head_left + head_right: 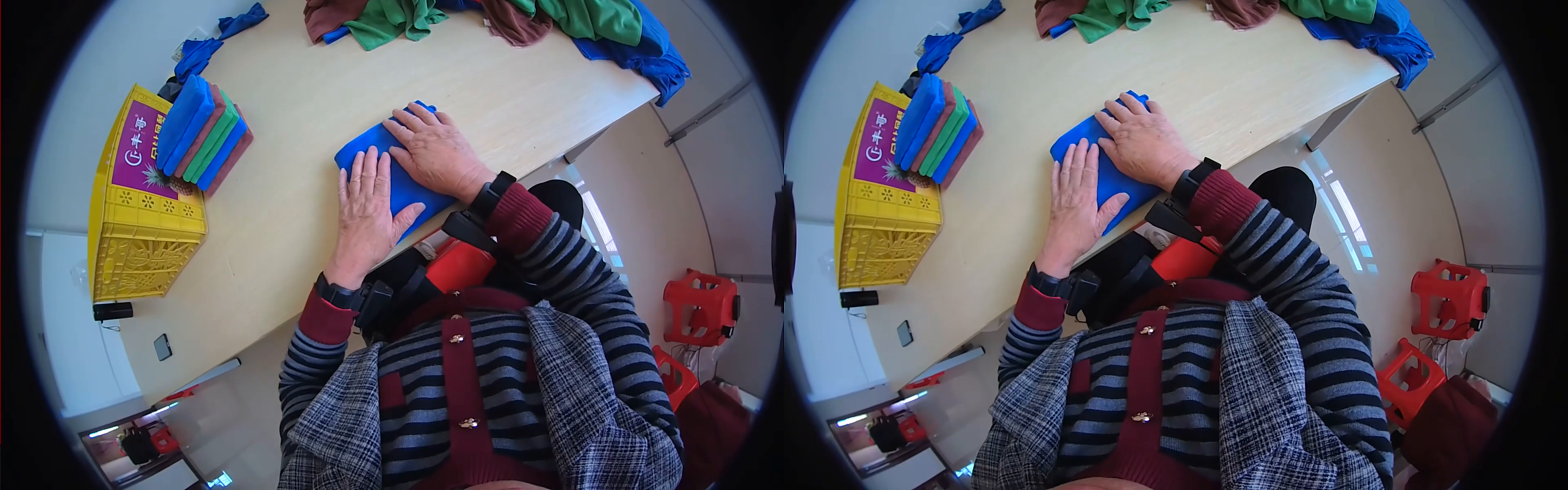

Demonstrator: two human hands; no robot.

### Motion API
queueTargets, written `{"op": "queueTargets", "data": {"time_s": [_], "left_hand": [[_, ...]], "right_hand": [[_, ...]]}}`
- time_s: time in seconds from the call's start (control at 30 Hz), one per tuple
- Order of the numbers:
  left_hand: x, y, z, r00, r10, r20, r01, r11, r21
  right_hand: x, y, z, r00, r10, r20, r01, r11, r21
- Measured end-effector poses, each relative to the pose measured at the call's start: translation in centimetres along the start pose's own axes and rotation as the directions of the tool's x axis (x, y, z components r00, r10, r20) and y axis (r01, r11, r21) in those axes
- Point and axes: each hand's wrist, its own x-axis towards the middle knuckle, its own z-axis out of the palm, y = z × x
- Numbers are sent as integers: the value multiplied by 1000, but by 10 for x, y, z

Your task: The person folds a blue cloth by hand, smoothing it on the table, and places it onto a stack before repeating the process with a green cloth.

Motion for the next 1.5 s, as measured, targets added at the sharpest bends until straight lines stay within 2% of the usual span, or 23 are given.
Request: {"op": "queueTargets", "data": {"time_s": [0.23,0.4,0.47,0.5,0.57,0.63,0.73,0.9,1.13,1.4,1.5], "left_hand": [[-17,1,-10,998,-24,51,25,1000,-18],[-20,6,-13,997,-57,45,59,997,-56],[-22,8,-13,994,-85,70,89,994,-59],[-24,7,-10,994,-77,75,82,995,-62],[-29,0,-1,996,-47,77,46,999,9],[-30,0,1,996,-30,79,26,999,43],[-30,5,-1,994,-82,67,81,996,24],[-25,12,-10,992,-110,67,115,991,-68],[-27,13,-8,990,-117,75,113,992,55],[-33,14,-13,994,-88,64,84,994,68],[-35,14,-17,996,-69,58,68,997,28]], "right_hand": [[0,7,-3,999,0,-43,4,997,77],[-10,-13,-20,993,-8,-116,4,999,-38],[-20,-43,-26,988,-58,-140,77,988,137],[-26,-56,-23,989,-48,-139,67,988,137],[-33,-73,-15,984,-158,-81,173,956,237],[-34,-74,-9,986,-156,-53,163,963,216],[-36,-71,-4,987,-162,13,157,971,182],[-36,-48,-5,995,-100,17,97,990,99],[-44,-20,-9,1000,-15,-18,15,1000,-1],[-55,21,-20,993,109,-39,-111,990,-82],[-57,37,-26,976,212,-45,-216,963,-161]]}}
